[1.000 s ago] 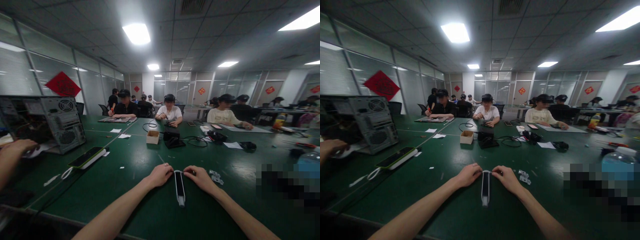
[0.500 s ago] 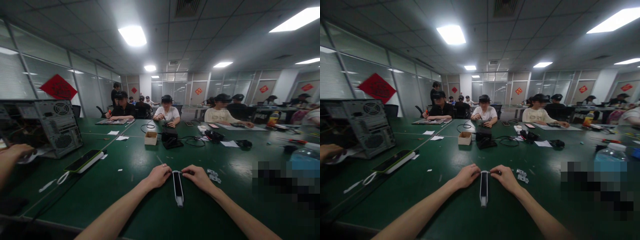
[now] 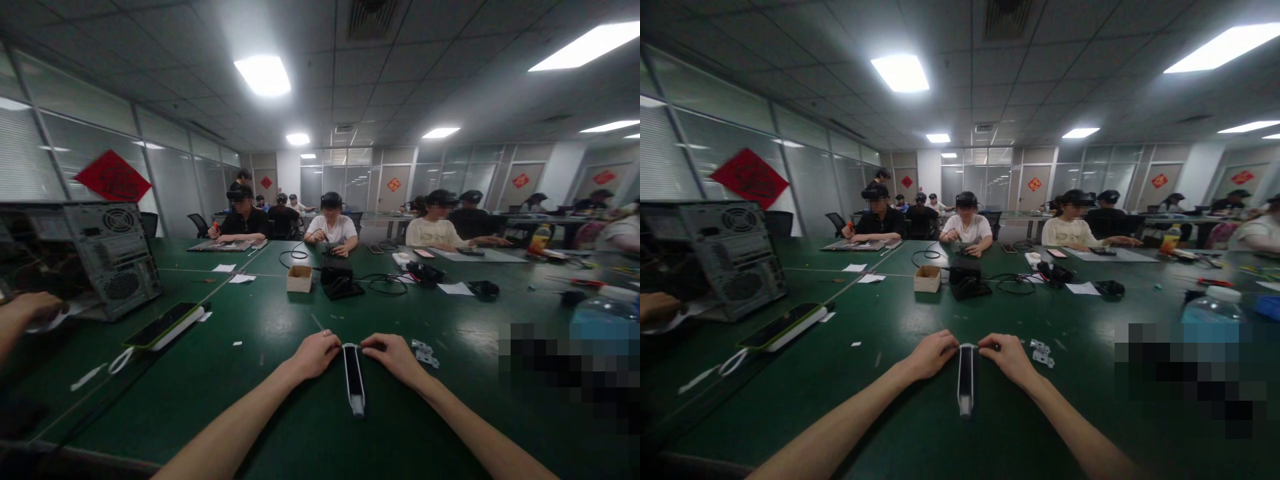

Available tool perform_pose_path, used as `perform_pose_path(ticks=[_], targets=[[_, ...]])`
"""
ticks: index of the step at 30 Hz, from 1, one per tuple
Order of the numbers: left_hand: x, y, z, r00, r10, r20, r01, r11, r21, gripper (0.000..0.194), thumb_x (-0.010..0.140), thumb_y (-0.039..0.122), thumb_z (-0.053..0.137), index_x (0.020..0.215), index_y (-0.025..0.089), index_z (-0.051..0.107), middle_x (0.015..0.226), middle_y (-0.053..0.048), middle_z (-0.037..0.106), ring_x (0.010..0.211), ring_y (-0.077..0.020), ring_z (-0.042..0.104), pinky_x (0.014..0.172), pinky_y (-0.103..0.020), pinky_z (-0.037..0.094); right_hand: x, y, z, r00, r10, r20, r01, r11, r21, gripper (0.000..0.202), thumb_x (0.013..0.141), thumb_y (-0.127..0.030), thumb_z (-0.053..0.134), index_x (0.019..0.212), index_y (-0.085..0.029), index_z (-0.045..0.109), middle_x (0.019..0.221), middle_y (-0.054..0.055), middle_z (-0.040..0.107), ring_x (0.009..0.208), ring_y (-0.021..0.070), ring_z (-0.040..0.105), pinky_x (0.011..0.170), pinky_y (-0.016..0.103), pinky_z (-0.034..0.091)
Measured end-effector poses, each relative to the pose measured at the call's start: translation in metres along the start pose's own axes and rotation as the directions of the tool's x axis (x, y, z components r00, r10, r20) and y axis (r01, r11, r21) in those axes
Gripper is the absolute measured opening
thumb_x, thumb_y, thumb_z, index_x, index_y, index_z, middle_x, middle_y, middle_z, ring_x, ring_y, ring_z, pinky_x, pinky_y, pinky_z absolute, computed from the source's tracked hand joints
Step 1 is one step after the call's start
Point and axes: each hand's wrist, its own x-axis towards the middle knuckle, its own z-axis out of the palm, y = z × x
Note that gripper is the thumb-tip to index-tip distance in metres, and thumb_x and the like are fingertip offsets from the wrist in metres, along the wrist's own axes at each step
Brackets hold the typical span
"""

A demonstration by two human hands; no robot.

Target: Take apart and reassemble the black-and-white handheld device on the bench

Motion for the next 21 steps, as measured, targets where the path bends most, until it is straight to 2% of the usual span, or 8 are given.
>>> perform_pose_path(ticks=[9,21], targets=[[-0.0013,-0.0004,0.0001,1.0,-0.013,0.01,0.013,1.0,0.006,0.021,0.091,0.025,0.042,0.102,0.021,0.059,0.099,-0.003,0.058,0.088,-0.0157,0.056,0.077,-0.026,0.044,0.0002,0.0013,0.0011,1.0,0.007,-0.003,-0.007,1.0,-0.003,0.021,0.079,-0.036,0.059,0.089,-0.022,0.071,0.09,0.002,0.071,0.085,0.0191,0.064,0.077,0.029,0.048],[-0.0003,-0.0024,0.003,0.999,-0.035,-0.014,0.034,0.998,-0.049,0.018,0.09,0.024,0.044,0.097,0.02,0.06,0.097,-0.003,0.058,0.087,-0.0155,0.055,0.077,-0.026,0.043,0.0045,-0.0027,0.0011,0.994,0.105,0.038,-0.108,0.991,0.08,0.022,0.078,-0.035,0.059,0.086,-0.02,0.072,0.089,0.003,0.071,0.084,0.0189,0.064,0.077,0.029,0.047]])
